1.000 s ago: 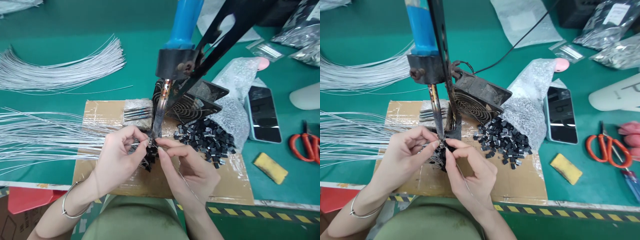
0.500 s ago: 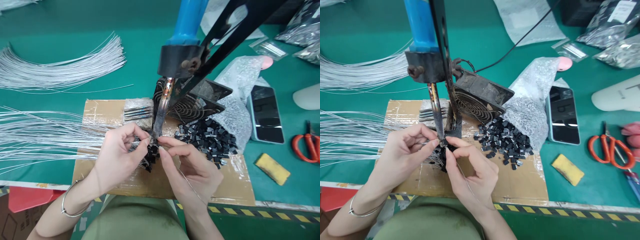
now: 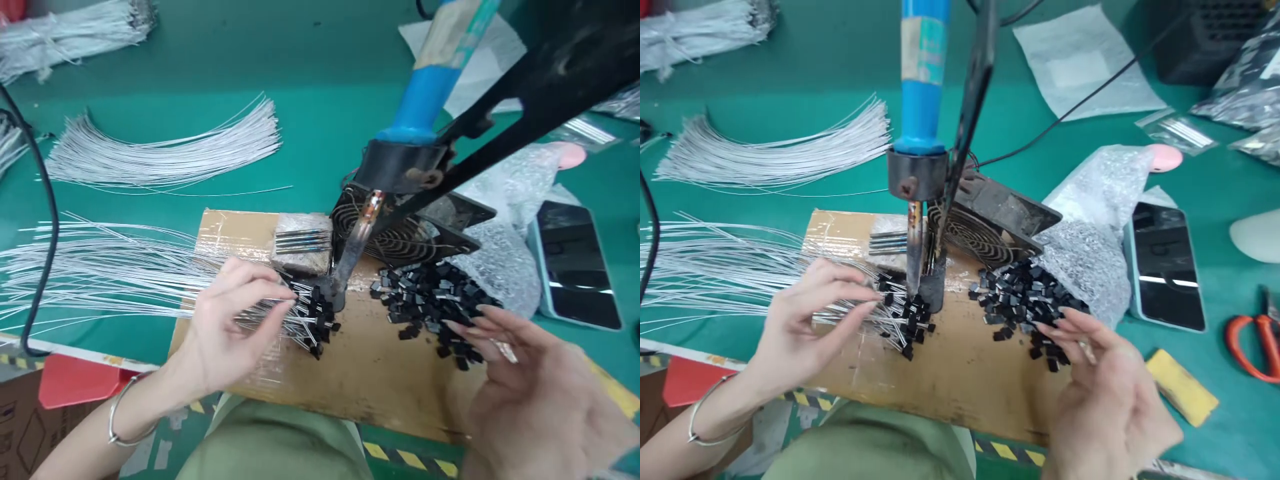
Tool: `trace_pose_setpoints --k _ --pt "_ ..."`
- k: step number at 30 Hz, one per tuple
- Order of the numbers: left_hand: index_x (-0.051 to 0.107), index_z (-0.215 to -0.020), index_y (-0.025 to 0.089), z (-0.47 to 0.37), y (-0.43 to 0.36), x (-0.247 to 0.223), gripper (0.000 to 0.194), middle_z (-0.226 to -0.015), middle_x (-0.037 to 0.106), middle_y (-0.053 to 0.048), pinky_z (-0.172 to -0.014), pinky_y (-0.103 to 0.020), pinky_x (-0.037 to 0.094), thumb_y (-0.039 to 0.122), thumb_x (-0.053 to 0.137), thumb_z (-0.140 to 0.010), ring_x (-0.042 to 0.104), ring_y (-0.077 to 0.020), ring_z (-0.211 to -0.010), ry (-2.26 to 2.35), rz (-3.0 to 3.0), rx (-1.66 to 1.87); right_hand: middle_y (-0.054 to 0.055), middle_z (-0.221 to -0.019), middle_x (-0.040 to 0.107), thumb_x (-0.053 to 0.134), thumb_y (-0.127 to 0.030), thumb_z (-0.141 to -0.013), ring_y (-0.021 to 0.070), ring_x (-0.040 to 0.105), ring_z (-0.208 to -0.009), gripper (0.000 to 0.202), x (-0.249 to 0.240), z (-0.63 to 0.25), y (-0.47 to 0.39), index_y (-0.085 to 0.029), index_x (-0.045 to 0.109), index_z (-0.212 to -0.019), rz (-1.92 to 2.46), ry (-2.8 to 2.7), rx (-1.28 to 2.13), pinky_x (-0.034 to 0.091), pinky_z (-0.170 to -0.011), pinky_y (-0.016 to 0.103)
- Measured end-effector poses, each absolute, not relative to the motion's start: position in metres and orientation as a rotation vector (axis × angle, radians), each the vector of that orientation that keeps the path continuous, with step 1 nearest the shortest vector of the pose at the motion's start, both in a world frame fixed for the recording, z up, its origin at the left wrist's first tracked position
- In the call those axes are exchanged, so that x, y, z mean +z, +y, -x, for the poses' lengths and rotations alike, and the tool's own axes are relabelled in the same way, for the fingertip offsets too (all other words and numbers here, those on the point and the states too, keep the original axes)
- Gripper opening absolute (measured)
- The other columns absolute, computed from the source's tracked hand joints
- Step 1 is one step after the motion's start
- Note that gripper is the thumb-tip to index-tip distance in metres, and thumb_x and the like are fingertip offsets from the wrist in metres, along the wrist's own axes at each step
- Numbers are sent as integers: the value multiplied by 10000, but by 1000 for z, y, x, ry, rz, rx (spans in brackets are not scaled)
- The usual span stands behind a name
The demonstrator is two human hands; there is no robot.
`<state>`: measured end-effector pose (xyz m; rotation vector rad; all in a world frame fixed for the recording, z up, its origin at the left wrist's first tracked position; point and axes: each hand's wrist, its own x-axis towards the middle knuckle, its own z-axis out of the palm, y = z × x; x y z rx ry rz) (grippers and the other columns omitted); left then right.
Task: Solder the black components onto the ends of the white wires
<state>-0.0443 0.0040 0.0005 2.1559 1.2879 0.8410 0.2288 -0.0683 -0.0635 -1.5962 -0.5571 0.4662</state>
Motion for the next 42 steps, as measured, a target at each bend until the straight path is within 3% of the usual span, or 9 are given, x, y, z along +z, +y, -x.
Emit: trace_pose_setpoints --k 5,8,10,16,31,33,36,39,42 --pt "745 -1094 139 90 73 -11 223 -1091 773 -151 -930 -486 516 245 555 -1048 666 -322 -1023 1697 -2681 514 127 -984 716 487 -662 -929 299 683 -916 563 -77 -240 -68 -158 735 -962 1605 -533 555 562 -917 581" --pt "574 -1413 11 115 130 -28 450 -1421 608 -303 -987 -582 478 236 525 -1026 571 -469 -1280 1855 -2814 120 159 -999 719 451 -690 -943 304 689 -876 619 -80 -232 -64 -133 719 -981 1607 -585 537 547 -925 593" --pt "562 -1400 -6 127 163 -38 437 -1409 582 -332 -990 -617 447 183 479 -1016 545 -505 -1310 1817 -2844 36 168 -1031 721 441 -687 -968 297 693 -876 628 -82 -227 -62 -124 714 -1020 1626 -621 525 538 -939 577" --pt "710 -1090 87 140 211 -52 304 -1018 698 -192 -1036 -597 411 89 436 -959 620 -424 -1190 1713 -2839 19 150 -984 725 483 -697 -957 260 683 -790 611 -81 -224 -63 -129 709 -959 1631 -586 475 552 -821 509" --pt "683 -1149 146 159 209 -25 283 -1045 788 -119 -866 -355 529 236 450 -1016 720 -234 -914 1930 -2559 302 104 -869 749 558 -618 -944 235 681 -671 503 -82 -225 -62 -156 713 -821 1596 -587 413 541 -705 448" --pt "712 -1086 140 161 209 -28 278 -995 785 -128 -854 -376 536 235 470 -989 720 -253 -890 1901 -2571 238 100 -861 750 577 -632 -934 235 678 -664 505 -82 -225 -62 -164 716 -807 1595 -602 408 545 -695 446" --pt "744 -1045 115 162 206 -34 281 -1079 759 -196 -971 -496 503 230 519 -922 687 -376 -1096 1875 -2632 155 93 -859 750 587 -635 -932 232 680 -667 504 -82 -224 -63 -167 730 -812 1619 -620 421 552 -703 443" --pt "713 -1222 83 161 202 -39 409 -1271 689 -242 -1070 -569 442 262 567 -885 577 -450 -1297 1838 -2709 145 94 -866 750 585 -594 -949 229 680 -685 482 -80 -223 -64 -157 742 -823 1649 -621 438 558 -738 443" --pt "666 -1345 84 156 203 -43 500 -1360 645 -243 -1071 -552 450 311 576 -909 569 -434 -1308 1729 -2778 140 99 -860 750 586 -528 -970 227 675 -681 444 -78 -221 -64 -143 750 -823 1669 -623 439 554 -754 442"
